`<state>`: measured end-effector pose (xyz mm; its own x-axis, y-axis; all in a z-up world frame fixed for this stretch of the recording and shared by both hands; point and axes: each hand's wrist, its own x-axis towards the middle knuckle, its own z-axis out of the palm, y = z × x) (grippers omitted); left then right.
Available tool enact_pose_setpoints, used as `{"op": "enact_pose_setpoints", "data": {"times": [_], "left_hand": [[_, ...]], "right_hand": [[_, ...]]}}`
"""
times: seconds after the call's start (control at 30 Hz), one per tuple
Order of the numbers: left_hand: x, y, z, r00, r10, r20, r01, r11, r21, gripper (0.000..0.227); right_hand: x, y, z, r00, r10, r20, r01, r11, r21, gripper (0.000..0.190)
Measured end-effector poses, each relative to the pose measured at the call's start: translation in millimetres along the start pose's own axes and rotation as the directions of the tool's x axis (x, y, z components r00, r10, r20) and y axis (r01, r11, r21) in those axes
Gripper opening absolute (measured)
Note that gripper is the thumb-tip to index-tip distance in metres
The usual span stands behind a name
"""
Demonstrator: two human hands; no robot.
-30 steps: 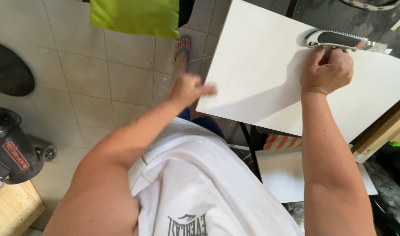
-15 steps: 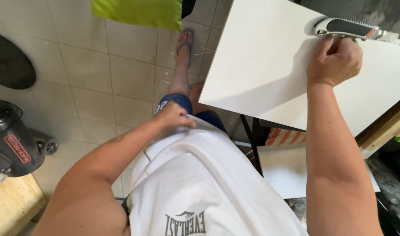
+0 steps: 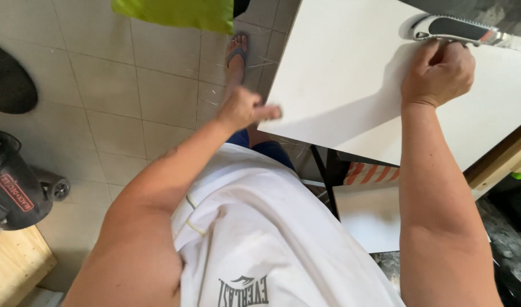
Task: The person irons a fabric covering over a wooden frame, trims the excess fabric with a utility knife, and uses a piece of wood to smooth the edges of the panel.
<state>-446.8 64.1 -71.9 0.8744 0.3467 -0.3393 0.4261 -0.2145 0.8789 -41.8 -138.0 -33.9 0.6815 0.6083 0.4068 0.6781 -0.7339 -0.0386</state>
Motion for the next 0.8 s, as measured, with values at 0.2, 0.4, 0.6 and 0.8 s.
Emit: {"op": "enact_pose_setpoints", "data": {"times": [0.2,0.4,0.6,0.8], "left_hand": [[-66.3,-22.0,-9.8,0.971,-0.22,0.093,0.224,0.974,-0.032,0.068],[42.5,15.2,-26.6,0.987,-0.095,-0.126,0.05,0.945,-0.324,0.071],[-48.5,-33.0,14.6,0.952,-0.231,0.199,0.187,0.957,0.22,0.072],[12.1,15.3,-13.9,0.963,0.103,-0.249,-0.108,0.994,-0.006,0.077]], "right_hand": [[-0.6,1.7,11.8,0.999,0.034,0.04,-0.033,0.999,-0.039,0.039],[7.8,1.1,12.3,1.0,-0.006,0.024,0.007,0.999,-0.05,0.04],[11.3,-8.2,4.2,1.0,-0.007,0.01,0.007,1.0,-0.018,0.041],[-4.2,3.5,7.0,0.997,-0.042,0.066,0.043,0.999,-0.016,0.038]]}}
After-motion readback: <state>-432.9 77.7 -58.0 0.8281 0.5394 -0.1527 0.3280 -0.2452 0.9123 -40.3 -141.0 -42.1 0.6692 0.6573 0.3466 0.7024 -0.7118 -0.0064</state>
